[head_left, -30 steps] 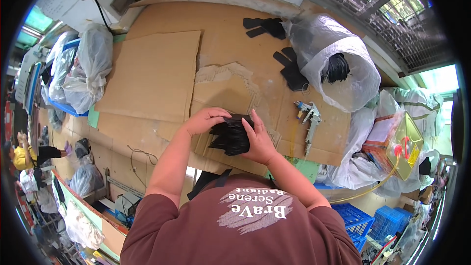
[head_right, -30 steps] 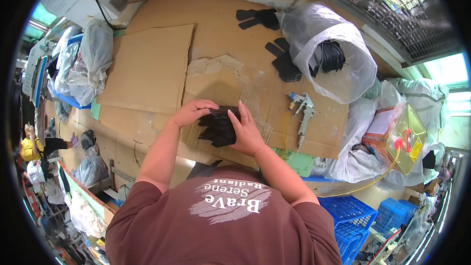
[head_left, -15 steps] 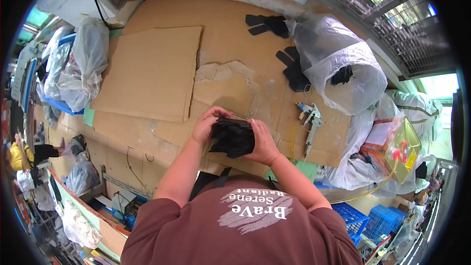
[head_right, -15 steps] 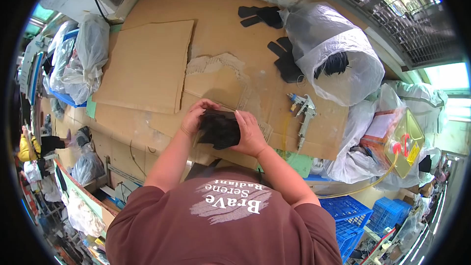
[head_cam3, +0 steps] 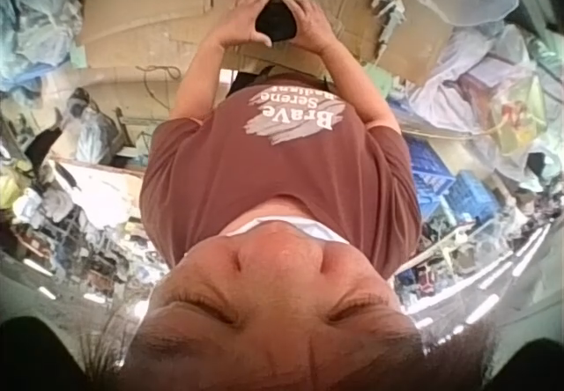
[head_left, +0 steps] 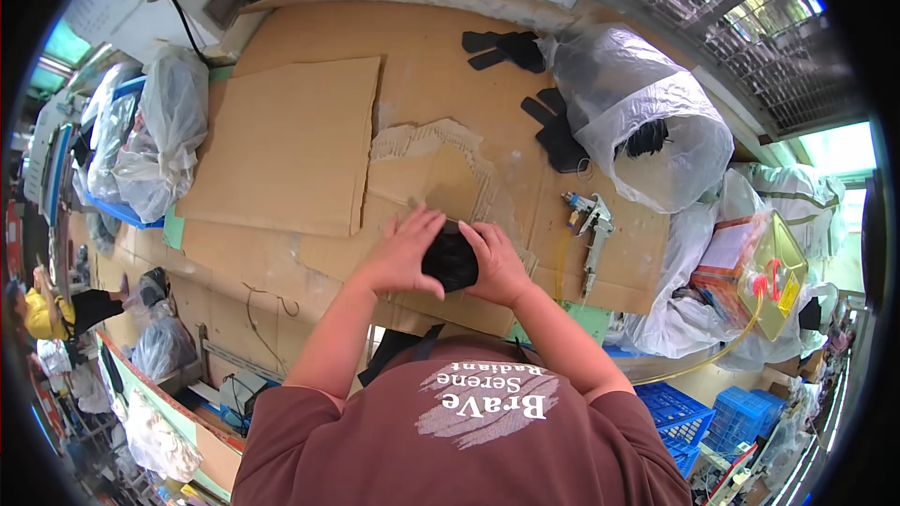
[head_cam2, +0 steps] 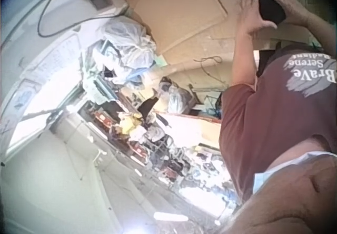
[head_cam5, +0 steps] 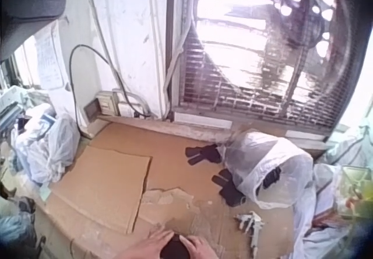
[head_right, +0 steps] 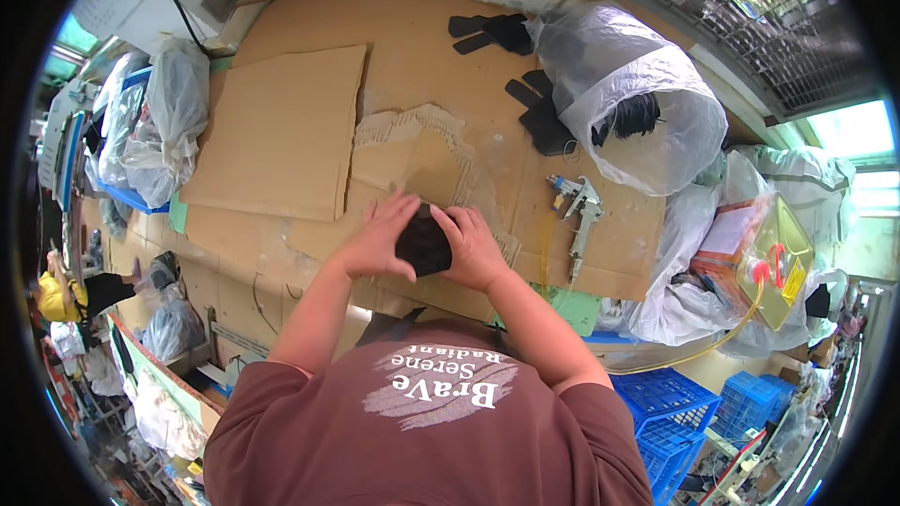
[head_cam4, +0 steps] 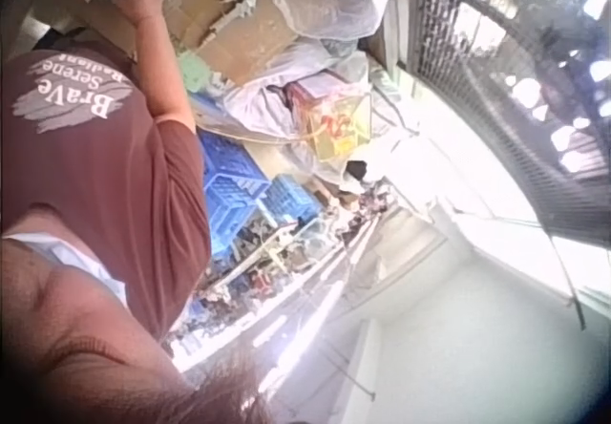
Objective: The recorder uses an air-powered glue gun to apply adhesive to several grey shoe components, stacking them neatly after application.
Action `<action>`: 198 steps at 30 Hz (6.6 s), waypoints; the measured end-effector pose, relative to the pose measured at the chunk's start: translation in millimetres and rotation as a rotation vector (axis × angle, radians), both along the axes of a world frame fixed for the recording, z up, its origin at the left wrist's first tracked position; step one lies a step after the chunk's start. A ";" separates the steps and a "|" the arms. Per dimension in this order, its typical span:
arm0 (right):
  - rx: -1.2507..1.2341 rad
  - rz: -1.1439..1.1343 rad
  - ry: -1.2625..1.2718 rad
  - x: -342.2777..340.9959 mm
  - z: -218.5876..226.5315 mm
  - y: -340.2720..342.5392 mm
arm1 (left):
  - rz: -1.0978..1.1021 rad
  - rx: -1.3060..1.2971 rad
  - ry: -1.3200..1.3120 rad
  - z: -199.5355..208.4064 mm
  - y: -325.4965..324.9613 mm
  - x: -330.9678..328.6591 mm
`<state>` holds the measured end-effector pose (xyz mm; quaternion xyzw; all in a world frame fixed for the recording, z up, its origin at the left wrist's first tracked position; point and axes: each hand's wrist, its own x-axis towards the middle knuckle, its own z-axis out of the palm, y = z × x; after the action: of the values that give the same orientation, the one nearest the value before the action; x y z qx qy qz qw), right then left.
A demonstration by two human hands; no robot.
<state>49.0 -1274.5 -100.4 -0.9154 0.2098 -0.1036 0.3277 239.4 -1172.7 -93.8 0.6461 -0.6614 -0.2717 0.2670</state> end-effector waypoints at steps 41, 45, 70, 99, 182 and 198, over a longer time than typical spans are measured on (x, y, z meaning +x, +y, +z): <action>0.439 -0.748 0.061 0.5 -25.1 33.2 | 0.476 0.140 0.252 -26.9 -33.6 5.3; 0.540 -0.663 0.055 -0.5 -28.5 14.7 | 0.001 0.498 0.247 -37.9 -87.5 4.1; 0.785 -0.895 -0.467 1.5 -56.3 71.9 | 0.553 0.183 0.787 30.7 1.8 -13.6; 0.890 -0.899 -0.801 -62.2 -4.7 -207.2 | 0.130 -0.412 0.056 107.8 -267.3 -103.0; 1.320 -1.053 -1.284 -163.1 34.4 -23.1 | -0.198 0.187 0.476 120.1 -187.8 -171.8; 1.374 -0.415 -0.714 -90.6 61.9 37.0 | -0.414 -0.081 0.038 142.3 -109.6 -99.1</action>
<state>-41.7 -1237.6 -38.5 -0.3629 0.2753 -0.2968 0.8393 140.3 -1282.3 48.5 0.4801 -0.7851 -0.3060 0.2438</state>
